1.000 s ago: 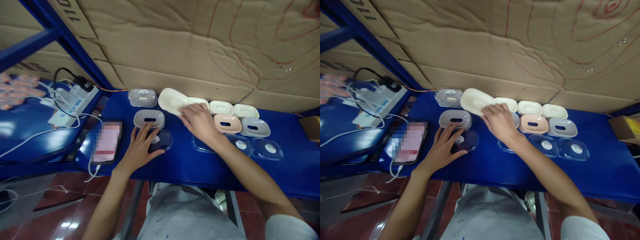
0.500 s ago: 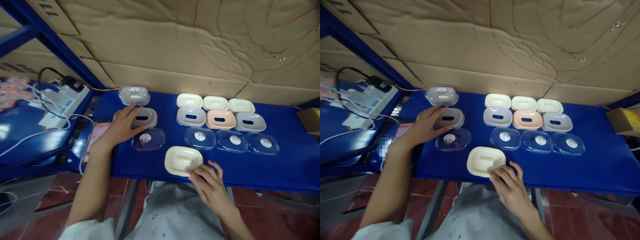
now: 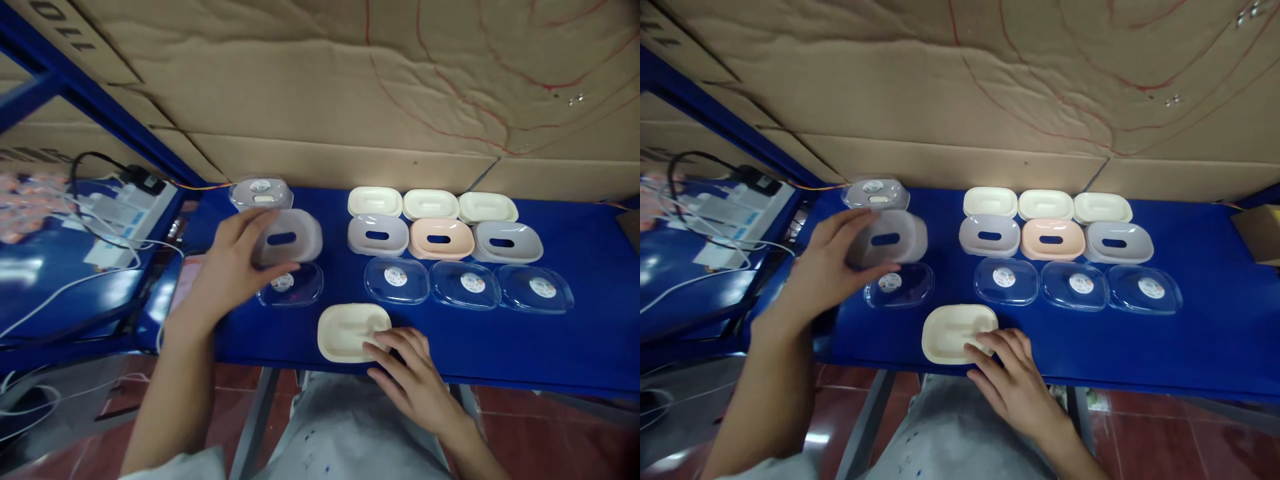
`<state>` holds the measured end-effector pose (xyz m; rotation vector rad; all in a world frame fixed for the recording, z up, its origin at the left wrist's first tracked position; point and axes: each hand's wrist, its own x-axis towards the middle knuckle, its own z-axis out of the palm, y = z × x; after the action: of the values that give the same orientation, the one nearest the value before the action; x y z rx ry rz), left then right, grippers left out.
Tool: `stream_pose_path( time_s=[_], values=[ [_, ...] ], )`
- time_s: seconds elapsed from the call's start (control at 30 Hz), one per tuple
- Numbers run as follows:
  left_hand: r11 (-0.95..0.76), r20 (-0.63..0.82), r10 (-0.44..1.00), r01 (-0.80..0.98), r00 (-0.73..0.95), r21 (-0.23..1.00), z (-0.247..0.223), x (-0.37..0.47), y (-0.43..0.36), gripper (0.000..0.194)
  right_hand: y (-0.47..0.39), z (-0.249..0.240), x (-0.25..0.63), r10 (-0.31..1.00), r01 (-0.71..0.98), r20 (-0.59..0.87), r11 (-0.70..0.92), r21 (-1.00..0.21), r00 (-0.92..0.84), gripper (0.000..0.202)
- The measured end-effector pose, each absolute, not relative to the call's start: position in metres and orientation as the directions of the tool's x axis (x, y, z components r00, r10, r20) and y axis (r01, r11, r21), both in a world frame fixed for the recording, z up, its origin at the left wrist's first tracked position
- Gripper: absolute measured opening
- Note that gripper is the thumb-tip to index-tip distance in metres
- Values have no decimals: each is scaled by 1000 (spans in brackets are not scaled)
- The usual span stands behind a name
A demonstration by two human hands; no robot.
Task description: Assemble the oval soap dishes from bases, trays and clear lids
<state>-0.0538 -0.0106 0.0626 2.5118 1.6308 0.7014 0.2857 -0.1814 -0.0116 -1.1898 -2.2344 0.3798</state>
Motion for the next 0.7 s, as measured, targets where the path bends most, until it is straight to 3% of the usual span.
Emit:
stream_pose_path(
  time_s=[0.13,0.27,0.47,0.7],
  values=[
    [-600,297,798,734,524,319,60,-10,-80,85,-186,-17,303,876,656,392,473,-588,-281,36],
    [-596,238,803,748,547,291,31,26,-131,100,-184,-21,310,912,615,395,376,-692,-114,35],
    [-522,229,850,812,474,261,14,44,-146,102,-180,-24,307,937,659,278,347,-667,-212,45],
    [-537,192,843,810,503,236,16,46,-144,97,-182,-24,308,932,675,274,362,-643,-239,59]
  ],
)
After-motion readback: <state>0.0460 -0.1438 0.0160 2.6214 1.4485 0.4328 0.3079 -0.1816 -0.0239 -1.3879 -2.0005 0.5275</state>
